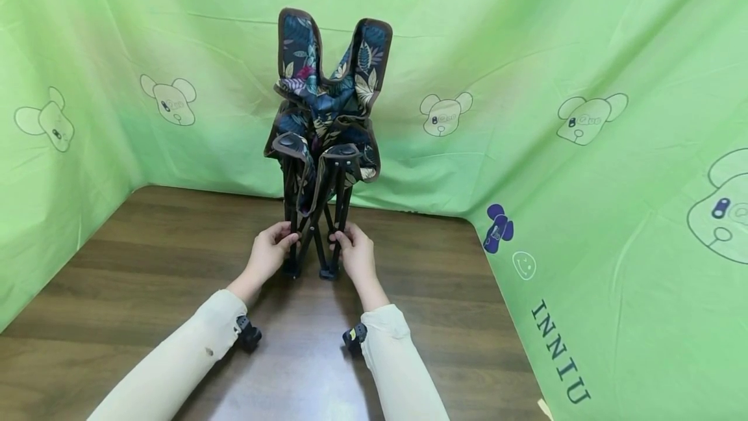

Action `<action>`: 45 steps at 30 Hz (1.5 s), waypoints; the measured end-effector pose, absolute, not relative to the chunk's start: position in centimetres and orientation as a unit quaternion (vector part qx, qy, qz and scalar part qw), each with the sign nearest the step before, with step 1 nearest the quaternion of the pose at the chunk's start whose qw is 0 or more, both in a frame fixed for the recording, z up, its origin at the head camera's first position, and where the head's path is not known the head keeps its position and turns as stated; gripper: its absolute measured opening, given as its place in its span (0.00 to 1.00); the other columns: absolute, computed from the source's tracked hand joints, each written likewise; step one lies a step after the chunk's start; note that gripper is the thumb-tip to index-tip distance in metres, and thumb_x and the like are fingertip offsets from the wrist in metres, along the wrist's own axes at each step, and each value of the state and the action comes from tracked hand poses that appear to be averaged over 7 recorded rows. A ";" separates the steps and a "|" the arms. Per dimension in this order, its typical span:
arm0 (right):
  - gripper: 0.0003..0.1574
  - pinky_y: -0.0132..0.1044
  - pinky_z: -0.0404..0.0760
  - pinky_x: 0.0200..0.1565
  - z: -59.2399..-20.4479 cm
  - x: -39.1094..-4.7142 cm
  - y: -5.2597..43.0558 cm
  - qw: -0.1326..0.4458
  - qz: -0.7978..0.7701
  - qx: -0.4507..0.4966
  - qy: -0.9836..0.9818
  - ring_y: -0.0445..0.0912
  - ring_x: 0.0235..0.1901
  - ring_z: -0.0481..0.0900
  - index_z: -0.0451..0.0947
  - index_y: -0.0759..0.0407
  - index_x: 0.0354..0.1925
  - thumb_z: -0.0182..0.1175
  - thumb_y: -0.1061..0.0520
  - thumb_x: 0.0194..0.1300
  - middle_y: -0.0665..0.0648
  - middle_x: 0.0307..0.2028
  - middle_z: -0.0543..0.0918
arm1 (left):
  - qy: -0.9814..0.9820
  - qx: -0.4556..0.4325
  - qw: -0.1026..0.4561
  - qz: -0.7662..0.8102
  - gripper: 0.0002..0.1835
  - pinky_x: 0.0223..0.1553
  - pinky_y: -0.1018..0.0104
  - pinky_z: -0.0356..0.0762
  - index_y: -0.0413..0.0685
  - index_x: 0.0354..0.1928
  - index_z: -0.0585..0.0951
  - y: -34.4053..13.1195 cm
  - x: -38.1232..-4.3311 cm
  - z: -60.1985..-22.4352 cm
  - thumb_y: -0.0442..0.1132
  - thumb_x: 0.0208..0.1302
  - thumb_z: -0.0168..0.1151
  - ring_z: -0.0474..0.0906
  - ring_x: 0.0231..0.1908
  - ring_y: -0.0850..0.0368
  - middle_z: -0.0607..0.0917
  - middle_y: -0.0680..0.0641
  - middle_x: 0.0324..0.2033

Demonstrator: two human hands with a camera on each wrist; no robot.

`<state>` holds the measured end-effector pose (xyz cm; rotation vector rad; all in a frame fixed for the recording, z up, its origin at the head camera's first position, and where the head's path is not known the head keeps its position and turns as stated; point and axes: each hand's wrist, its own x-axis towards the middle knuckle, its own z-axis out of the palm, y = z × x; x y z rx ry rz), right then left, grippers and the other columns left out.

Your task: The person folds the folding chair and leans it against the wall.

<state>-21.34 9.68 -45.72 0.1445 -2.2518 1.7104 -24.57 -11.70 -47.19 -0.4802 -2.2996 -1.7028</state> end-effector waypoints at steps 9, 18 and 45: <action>0.16 0.49 0.90 0.36 -45.8 -21.5 9.8 0.149 0.604 0.051 -0.782 0.69 0.43 0.87 0.77 0.68 0.58 0.56 0.61 0.78 0.71 0.44 0.87 | -0.788 -0.166 0.106 -0.583 0.18 0.43 0.59 0.84 0.36 0.60 0.82 -11.7 -24.7 -47.3 0.37 0.72 0.64 0.87 0.42 0.46 0.89 0.41 0.40; 0.16 0.52 0.90 0.37 -45.3 -21.3 9.9 0.145 0.601 0.050 -0.784 0.69 0.43 0.87 0.77 0.68 0.58 0.56 0.60 0.78 0.70 0.43 0.88 | -0.765 -0.170 0.075 -0.616 0.16 0.30 0.65 0.84 0.35 0.58 0.82 -11.7 -24.9 -46.9 0.34 0.73 0.63 0.86 0.43 0.39 0.89 0.37 0.42; 0.16 0.61 0.87 0.38 -46.0 -21.3 9.6 0.155 0.595 0.047 -0.787 0.69 0.42 0.87 0.77 0.68 0.57 0.55 0.59 0.79 0.71 0.43 0.87 | -0.770 -0.146 0.085 -0.615 0.16 0.30 0.71 0.78 0.39 0.57 0.83 -11.5 -24.3 -47.4 0.39 0.73 0.63 0.86 0.40 0.39 0.89 0.37 0.40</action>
